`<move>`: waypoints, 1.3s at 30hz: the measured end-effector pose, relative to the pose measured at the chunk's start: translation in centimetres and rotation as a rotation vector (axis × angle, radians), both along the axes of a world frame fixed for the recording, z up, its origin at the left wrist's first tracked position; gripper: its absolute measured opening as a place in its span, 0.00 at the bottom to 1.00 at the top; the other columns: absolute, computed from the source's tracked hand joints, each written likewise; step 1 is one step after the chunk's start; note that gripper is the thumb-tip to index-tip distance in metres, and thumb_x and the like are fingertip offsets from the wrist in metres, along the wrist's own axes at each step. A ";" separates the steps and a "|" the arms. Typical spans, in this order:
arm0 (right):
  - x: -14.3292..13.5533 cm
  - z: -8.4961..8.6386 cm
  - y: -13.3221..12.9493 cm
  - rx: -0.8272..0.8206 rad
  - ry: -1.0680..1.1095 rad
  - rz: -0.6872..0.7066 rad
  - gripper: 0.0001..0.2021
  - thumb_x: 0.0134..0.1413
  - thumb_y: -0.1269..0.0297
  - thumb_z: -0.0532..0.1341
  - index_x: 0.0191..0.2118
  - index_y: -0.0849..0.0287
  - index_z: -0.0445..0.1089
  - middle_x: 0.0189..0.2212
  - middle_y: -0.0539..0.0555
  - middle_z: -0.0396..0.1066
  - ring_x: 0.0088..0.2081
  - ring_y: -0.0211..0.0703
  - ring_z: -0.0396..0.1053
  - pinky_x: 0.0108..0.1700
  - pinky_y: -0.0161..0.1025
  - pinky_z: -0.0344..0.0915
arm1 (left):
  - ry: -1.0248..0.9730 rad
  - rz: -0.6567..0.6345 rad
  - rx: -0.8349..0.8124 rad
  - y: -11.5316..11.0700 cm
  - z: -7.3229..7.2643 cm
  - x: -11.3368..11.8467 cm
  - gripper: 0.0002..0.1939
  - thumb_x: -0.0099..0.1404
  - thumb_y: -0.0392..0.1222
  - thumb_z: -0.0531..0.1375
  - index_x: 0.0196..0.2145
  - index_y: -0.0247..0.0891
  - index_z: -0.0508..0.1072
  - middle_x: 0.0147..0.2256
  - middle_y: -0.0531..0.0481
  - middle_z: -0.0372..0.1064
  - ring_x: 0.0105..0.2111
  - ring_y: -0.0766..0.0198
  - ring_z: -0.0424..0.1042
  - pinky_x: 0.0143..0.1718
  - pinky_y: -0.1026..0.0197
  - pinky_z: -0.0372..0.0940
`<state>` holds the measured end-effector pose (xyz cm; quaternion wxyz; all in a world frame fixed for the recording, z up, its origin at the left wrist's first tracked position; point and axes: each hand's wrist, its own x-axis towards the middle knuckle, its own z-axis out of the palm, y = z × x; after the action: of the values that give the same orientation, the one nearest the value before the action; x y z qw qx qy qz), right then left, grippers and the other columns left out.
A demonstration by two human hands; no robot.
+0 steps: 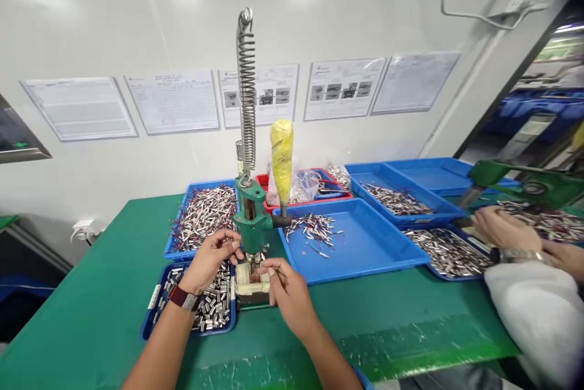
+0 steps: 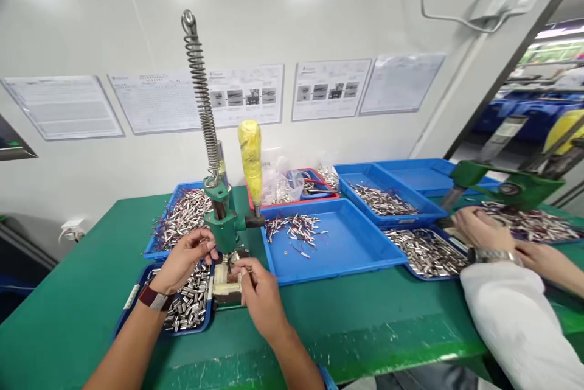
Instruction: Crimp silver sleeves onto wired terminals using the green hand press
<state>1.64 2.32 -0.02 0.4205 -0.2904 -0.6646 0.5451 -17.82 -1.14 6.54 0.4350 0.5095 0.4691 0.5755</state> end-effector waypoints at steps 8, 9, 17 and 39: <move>-1.8 0.6 0.1 0.205 -0.307 0.005 0.12 0.65 0.64 0.48 0.41 0.56 0.69 0.35 0.52 0.74 0.28 0.37 0.70 0.33 0.34 0.64 | -0.166 0.009 -0.071 0.6 -2.7 -0.4 0.11 0.61 0.44 0.67 0.37 0.36 0.72 0.27 0.50 0.74 0.29 0.65 0.71 0.31 0.65 0.64; -1.9 0.3 0.0 0.228 -0.331 -0.006 0.12 0.65 0.65 0.48 0.41 0.56 0.69 0.36 0.52 0.75 0.32 0.39 0.71 0.36 0.35 0.65 | -0.171 0.028 -0.072 0.6 -2.9 -0.4 0.11 0.61 0.44 0.67 0.36 0.36 0.72 0.26 0.50 0.73 0.27 0.66 0.70 0.29 0.65 0.63; -1.9 -0.8 -0.5 0.118 -0.187 -0.020 0.12 0.65 0.64 0.48 0.44 0.57 0.68 0.34 0.52 0.74 0.24 0.35 0.67 0.30 0.33 0.65 | -0.344 0.144 -0.053 1.3 -3.5 0.1 0.10 0.55 0.41 0.70 0.33 0.36 0.77 0.30 0.52 0.70 0.31 0.67 0.68 0.33 0.65 0.63; -2.8 -0.7 0.0 0.263 -0.491 0.012 0.13 0.53 0.78 0.51 0.37 0.57 0.70 0.32 0.51 0.74 0.33 0.40 0.69 0.37 0.33 0.59 | -0.371 0.068 0.004 1.2 -5.2 2.6 0.16 0.62 0.39 0.65 0.47 0.45 0.68 0.38 0.52 0.69 0.39 0.64 0.69 0.43 0.63 0.62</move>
<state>-1.11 2.34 -0.75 0.2778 -0.3527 -0.8133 0.3702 -15.24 0.04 1.35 0.4931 0.3794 0.3967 0.6749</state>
